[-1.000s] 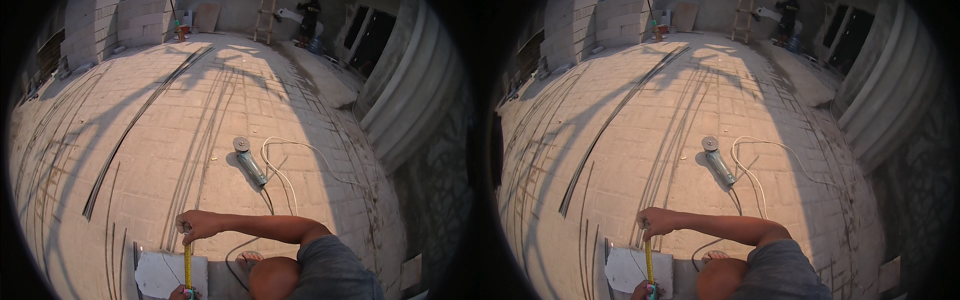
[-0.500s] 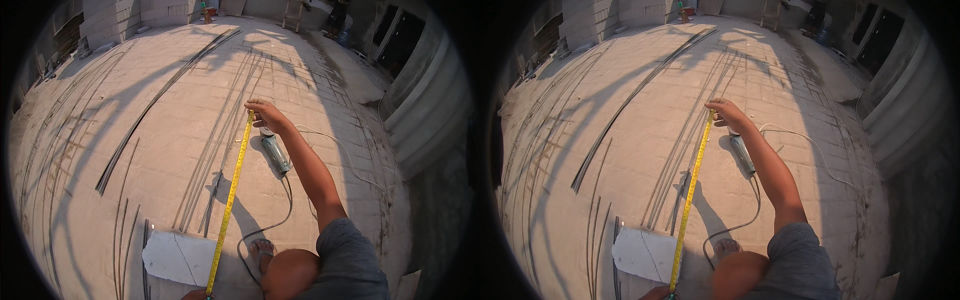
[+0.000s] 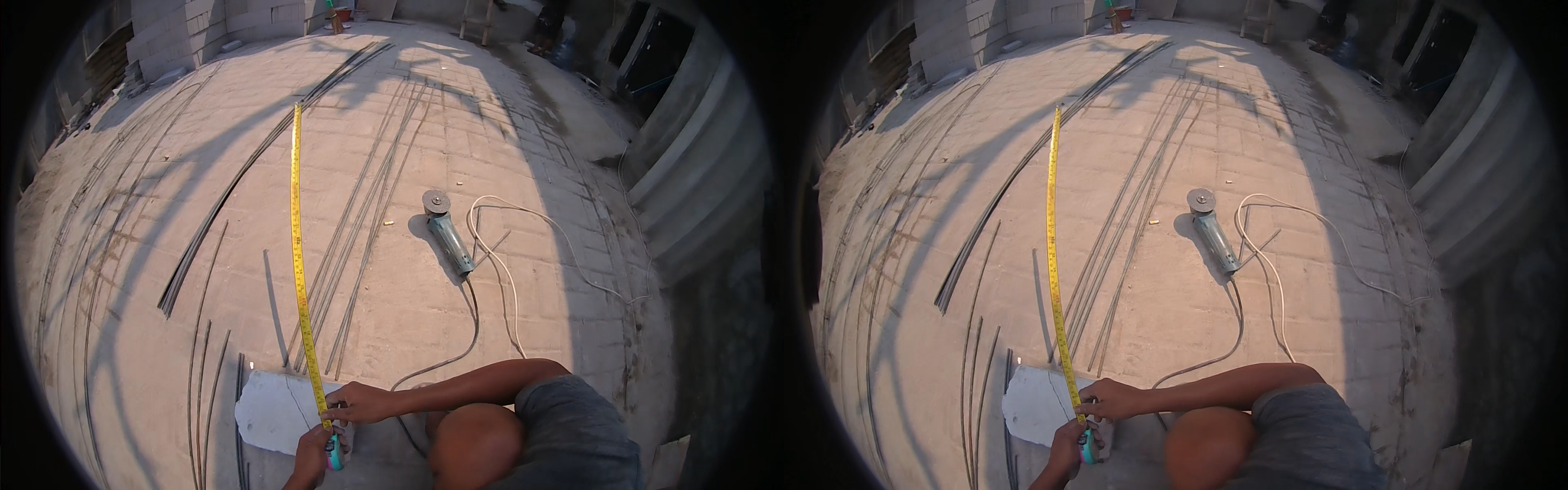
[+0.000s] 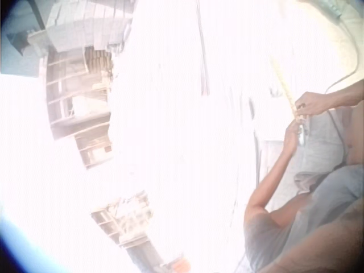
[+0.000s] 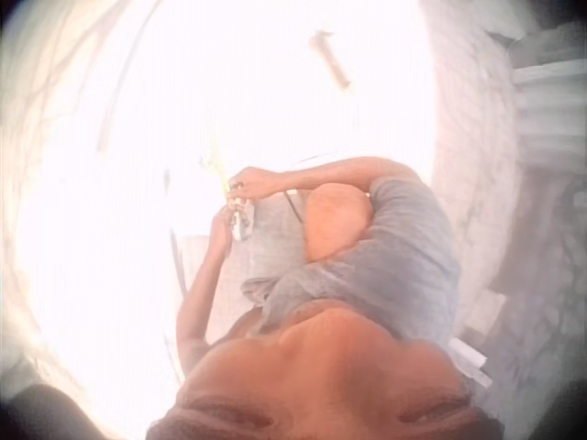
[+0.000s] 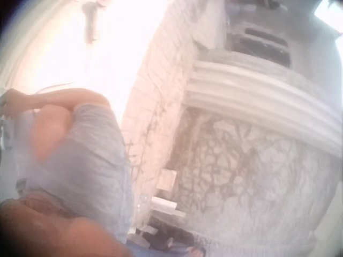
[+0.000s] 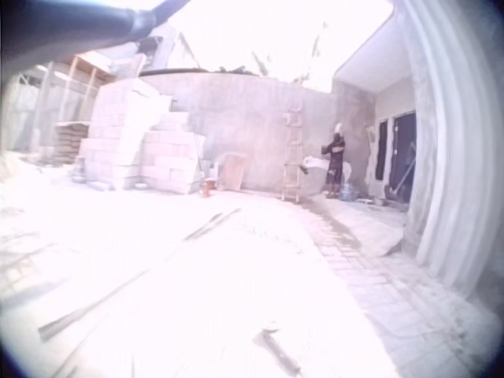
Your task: The person measures metal rods with a tape measure and then uses an angle grinder to cut them to size. They handle the rods and the grinder while sitting on the floor.
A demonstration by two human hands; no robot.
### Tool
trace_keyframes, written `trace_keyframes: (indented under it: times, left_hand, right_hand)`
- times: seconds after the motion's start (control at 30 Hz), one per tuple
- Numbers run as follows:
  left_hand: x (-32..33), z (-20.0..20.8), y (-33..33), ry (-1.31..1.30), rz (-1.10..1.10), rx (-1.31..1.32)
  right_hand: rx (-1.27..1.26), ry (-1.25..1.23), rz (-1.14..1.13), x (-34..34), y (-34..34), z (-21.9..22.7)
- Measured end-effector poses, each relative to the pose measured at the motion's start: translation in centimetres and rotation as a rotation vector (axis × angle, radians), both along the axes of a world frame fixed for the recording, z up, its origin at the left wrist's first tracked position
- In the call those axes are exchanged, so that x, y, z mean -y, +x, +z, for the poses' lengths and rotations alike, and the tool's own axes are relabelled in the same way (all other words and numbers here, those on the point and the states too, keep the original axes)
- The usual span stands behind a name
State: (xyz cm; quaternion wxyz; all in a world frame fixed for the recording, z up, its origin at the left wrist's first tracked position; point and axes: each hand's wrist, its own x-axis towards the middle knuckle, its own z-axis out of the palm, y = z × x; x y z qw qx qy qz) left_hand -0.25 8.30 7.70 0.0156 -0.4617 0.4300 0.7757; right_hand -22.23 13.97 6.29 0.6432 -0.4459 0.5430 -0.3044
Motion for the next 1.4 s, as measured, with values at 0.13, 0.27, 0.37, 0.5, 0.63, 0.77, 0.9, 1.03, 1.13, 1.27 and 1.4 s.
trace_keyframes:
  times: [0.13,0.27,0.37,0.5,0.63,0.77,0.9,1.03,1.13,1.27,1.4]
  left_hand:
    - [-1.3,-2.1,0.6,-0.186,-0.18,0.033]
    - [-2.7,2.2,2.2,-0.207,-0.352,0.14]
    - [-3.9,-2.9,8.6,-0.15,-0.418,0.012]
    - [-4.0,-4.6,13.9,-0.167,-0.509,0.017]
    - [-3.2,-6.0,16.7,-0.079,-0.617,0.056]
    - [-1.3,-4.6,17.5,0.082,-0.665,0.14]
    - [-0.1,-4.1,15.5,-0.01,-0.73,0.12]
    - [-0.1,-1.8,12.2,-0.165,-0.647,0.082]
    - [-0.4,0.1,7.1,-0.148,-0.615,0.062]
    - [1.0,-0.5,4.7,0.023,-0.464,0.165]
    - [2.8,1.5,0.5,-0.017,-0.374,0.164]
  right_hand:
    - [-0.075,-0.077,-0.047,-0.4,-0.3,-0.1]
    - [-0.008,0.025,-0.476,3.2,-7.4,2.6]
    - [0.003,-0.073,-0.846,6.2,-18.6,4.1]
    - [-0.151,0.019,-1.186,6.9,-33.7,6.6]
    - [-0.236,0.13,-1.329,1.8,-45.7,5.5]
    - [-0.18,0.108,-1.408,2.0,-46.1,2.5]
    - [-0.055,-0.001,-1.586,1.1,-45.8,1.4]
    - [-0.026,-0.078,-1.557,2.0,-42.5,1.6]
    - [0.104,-0.227,-1.483,0.2,-41.3,1.2]
    - [0.154,-0.232,-1.351,4.2,-29.5,0.9]
    - [0.224,-0.077,-1.072,2.9,-16.0,0.4]
